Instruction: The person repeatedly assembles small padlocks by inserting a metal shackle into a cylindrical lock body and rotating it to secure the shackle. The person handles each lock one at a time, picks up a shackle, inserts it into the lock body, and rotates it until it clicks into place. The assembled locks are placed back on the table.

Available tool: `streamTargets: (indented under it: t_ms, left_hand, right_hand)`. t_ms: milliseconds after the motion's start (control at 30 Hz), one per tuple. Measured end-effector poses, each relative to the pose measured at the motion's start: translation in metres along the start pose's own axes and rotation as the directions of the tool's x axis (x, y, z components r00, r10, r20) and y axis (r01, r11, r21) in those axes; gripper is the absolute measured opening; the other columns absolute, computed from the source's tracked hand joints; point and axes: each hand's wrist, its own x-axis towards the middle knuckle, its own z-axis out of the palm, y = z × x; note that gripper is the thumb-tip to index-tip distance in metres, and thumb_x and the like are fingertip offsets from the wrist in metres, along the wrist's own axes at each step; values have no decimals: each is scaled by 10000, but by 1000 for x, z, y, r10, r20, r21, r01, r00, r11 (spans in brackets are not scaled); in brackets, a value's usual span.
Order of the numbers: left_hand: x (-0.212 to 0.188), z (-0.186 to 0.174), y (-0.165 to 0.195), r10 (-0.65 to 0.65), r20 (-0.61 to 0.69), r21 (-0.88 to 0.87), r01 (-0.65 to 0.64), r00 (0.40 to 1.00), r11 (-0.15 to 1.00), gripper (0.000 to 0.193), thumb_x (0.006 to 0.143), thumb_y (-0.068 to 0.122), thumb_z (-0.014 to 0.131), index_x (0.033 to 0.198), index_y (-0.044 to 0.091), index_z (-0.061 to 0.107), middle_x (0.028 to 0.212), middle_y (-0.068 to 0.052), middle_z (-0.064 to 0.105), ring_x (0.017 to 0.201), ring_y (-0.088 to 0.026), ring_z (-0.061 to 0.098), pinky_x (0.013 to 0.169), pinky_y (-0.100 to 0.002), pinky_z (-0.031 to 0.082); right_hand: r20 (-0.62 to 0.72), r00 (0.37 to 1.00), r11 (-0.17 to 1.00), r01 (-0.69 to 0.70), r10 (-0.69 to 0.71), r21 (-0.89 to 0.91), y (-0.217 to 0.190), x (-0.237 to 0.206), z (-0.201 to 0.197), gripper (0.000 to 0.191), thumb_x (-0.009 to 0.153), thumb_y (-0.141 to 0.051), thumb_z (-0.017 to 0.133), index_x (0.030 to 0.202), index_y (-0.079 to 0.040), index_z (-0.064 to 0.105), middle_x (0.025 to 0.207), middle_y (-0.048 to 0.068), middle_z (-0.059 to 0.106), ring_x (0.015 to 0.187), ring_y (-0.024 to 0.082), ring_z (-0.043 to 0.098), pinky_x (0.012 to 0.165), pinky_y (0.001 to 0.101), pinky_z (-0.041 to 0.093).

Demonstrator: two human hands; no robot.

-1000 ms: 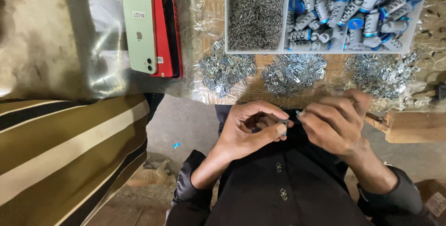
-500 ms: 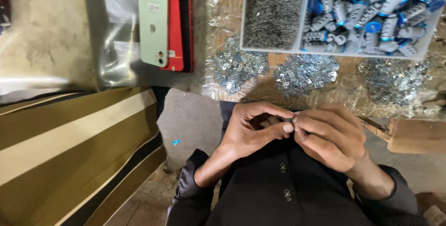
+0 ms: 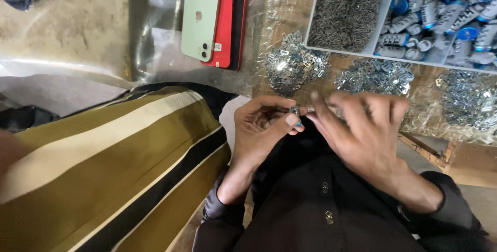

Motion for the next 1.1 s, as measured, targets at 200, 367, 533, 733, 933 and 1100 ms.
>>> streamTargets:
  t_ms: [200, 367, 533, 733, 933, 1100]
  left_hand:
    - [-1, -3, -3, -47, 101, -9, 49, 994, 999, 229, 997, 43, 738, 1198, -38, 665, 1079, -163, 766, 884, -169, 749, 764, -273, 625]
    - [-2, 3, -4, -74, 190, -51, 85, 979, 995, 235, 1008, 26, 720, 1224, -39, 653, 1070, -137, 745, 896, -167, 741, 774, -275, 619]
    - [-3, 10, -4, -124, 245, -98, 152, 962, 984, 236, 1027, 32, 715, 1241, -45, 655, 1077, -126, 735, 912, -166, 734, 795, -282, 616]
    - [-1, 21, -8, -134, 290, -136, 180, 947, 974, 245, 1022, 44, 731, 1242, -39, 664, 1074, -125, 739, 918, -162, 736, 798, -282, 617]
    - [10, 34, -8, -133, 473, 23, 139, 871, 990, 204, 985, 27, 778, 1169, -41, 719, 1014, -127, 765, 831, -125, 736, 718, -247, 603]
    - [21, 63, -18, -150, 638, 144, 74, 755, 987, 176, 982, 4, 792, 1148, -32, 745, 888, -120, 776, 770, -101, 751, 678, -208, 601]
  right_hand:
    - [-87, 987, 956, 154, -137, 249, 9, -3, 2, 232, 890, -128, 867, 1083, -111, 740, 1086, 20, 728, 1084, 237, 695, 930, 479, 423]
    - [-270, 959, 848, 216, -90, 484, 13, 0, 0, 206, 830, -64, 840, 1006, -53, 734, 995, 92, 719, 951, 271, 728, 819, 420, 537]
    - [-233, 972, 725, 139, 31, 675, 15, -4, -3, 246, 812, -25, 858, 1032, -37, 748, 994, 99, 715, 949, 243, 726, 822, 377, 549]
    - [-295, 950, 706, 141, 99, 694, 18, -15, 5, 240, 846, -11, 850, 1005, -72, 680, 1006, 67, 732, 985, 235, 747, 853, 372, 580]
    - [68, 997, 583, -79, 41, 809, 46, -40, -19, 268, 792, -158, 870, 871, -169, 614, 885, -21, 668, 874, 167, 676, 727, 336, 520]
    - [345, 935, 601, -323, 82, 731, 77, -85, -47, 344, 745, -204, 880, 955, -158, 613, 832, -34, 643, 713, 128, 642, 615, 280, 479]
